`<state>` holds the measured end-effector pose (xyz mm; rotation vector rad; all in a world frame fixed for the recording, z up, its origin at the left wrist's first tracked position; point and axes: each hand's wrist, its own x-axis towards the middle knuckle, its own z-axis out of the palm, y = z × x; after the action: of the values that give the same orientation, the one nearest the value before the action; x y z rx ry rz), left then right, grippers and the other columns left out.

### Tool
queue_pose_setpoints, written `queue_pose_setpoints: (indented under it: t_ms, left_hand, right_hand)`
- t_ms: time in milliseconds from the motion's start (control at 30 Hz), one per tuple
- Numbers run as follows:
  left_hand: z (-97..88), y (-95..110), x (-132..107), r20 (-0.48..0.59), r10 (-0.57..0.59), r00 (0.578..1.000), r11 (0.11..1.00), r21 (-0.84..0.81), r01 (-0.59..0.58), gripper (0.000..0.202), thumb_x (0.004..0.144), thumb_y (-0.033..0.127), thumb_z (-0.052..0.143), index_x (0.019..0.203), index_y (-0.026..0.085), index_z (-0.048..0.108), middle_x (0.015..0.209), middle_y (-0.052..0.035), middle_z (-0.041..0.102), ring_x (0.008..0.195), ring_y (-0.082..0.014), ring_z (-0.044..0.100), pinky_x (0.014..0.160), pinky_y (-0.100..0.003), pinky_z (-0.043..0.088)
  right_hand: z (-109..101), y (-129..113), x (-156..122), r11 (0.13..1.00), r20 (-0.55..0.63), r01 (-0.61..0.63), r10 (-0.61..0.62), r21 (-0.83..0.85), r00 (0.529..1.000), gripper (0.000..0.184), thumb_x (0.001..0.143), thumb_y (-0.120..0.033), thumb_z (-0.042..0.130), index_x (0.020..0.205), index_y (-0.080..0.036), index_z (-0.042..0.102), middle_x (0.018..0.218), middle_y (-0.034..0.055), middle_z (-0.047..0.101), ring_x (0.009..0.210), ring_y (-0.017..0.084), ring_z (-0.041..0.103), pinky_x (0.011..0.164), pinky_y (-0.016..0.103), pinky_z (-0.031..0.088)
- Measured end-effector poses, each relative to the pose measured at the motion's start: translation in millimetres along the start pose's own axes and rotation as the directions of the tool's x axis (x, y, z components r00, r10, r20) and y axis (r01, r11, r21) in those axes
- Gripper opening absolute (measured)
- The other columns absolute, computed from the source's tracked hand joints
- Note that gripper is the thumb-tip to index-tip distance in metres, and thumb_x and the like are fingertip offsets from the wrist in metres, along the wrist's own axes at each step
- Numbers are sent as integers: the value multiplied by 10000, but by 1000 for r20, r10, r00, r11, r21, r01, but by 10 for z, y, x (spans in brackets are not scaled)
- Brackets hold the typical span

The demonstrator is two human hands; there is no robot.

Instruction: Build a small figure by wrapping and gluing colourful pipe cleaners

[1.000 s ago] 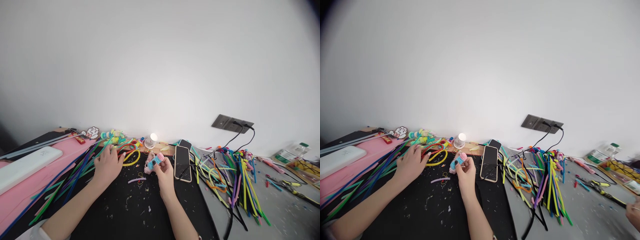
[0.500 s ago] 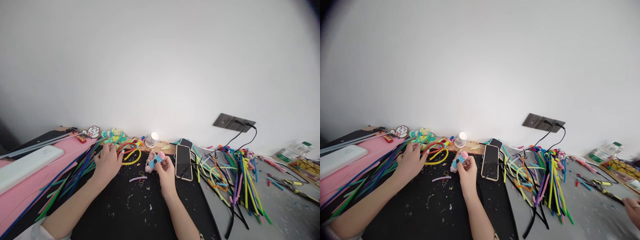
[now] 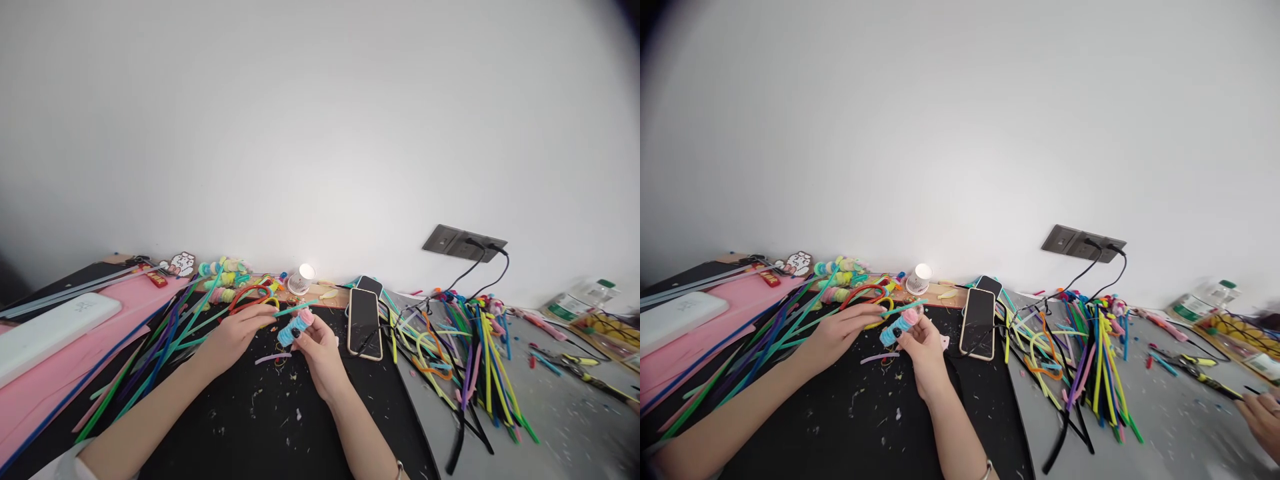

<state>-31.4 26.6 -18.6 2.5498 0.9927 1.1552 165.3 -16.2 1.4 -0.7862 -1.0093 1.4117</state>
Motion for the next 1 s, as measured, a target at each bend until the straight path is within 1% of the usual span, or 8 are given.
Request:
queue_pose_setpoints:
  t_ms: [67, 167, 333, 433, 600, 767, 867, 1000]
  left_hand:
    - [-9, 65, 18, 103, -23, 994, 998, -59, 29, 367, 937, 152, 321, 1008, 214, 676, 1209, -59, 644, 1121, -167, 598, 979, -285, 468]
    - [-39, 177, 69, 197, -45, 979, 989, -128, 71, 360, 932, 169, 335, 1031, 238, 674, 1213, -50, 639, 1139, -175, 581, 981, -289, 459]
    - [-21, 166, 70, 208, -87, 974, 990, -91, 108, 400, 914, 140, 306, 1010, 237, 681, 1194, -62, 640, 1119, -180, 588, 972, -309, 460]
    - [12, 63, 37, 155, -180, 971, 984, 18, 179, 408, 895, 126, 302, 1038, 215, 674, 1210, -70, 638, 1121, -191, 590, 988, -330, 449]
    - [2, -47, 51, -65, -317, 946, 923, 210, 323, 388, 899, 183, 304, 1048, 167, 661, 1162, -103, 656, 1088, -236, 594, 970, -381, 450]
    - [-30, -52, 69, -261, -401, 878, 780, 404, 477, 345, 875, 219, 357, 1120, 166, 594, 1226, -121, 602, 1153, -285, 524, 1011, -438, 387]
    - [-52, -53, 68, -324, -447, 834, 724, 416, 550, 354, 852, 196, 353, 1135, 145, 560, 1275, -156, 536, 1185, -310, 487, 979, -444, 403]
    - [-82, -46, 86, -340, -423, 840, 800, 295, 523, 326, 858, 182, 312, 1062, 145, 563, 1225, -161, 532, 1197, -289, 481, 974, -410, 413]
  right_hand:
    - [25, -7, -15, 1000, 20, -23, 23, 18, 1000, 379, 716, -289, 749, 1072, -187, 668, 985, 56, 671, 761, 147, 579, 581, 209, 454]
    - [58, -11, -37, 999, 43, -27, 25, 45, 999, 346, 727, -301, 739, 1048, -190, 673, 1022, 62, 662, 782, 148, 583, 603, 213, 463]
    - [34, 13, -12, 998, -4, 9, -9, 67, 1000, 305, 715, -317, 756, 975, -185, 666, 897, 42, 665, 759, 151, 590, 647, 234, 476]
    - [-17, 4, 34, 993, -82, 69, -61, 101, 995, 304, 704, -322, 769, 954, -188, 660, 885, 33, 663, 746, 142, 587, 679, 245, 474]
    - [-134, -54, 94, 968, -260, 163, -110, 190, 959, 244, 690, -328, 771, 863, -205, 650, 938, 41, 670, 853, 173, 620, 778, 297, 482]
    - [-268, -56, 137, 944, -437, 191, -58, 267, 898, 233, 664, -338, 768, 806, -220, 627, 837, 26, 675, 751, 172, 618, 727, 326, 492]
    - [-331, -69, 158, 935, -513, 207, -32, 288, 858, 179, 709, -348, 711, 791, -222, 615, 805, 19, 671, 720, 172, 618, 689, 325, 487]
    - [-358, -108, 178, 924, -497, 213, -29, 319, 867, 160, 715, -339, 689, 754, -221, 589, 696, -13, 631, 613, 146, 574, 578, 280, 455]
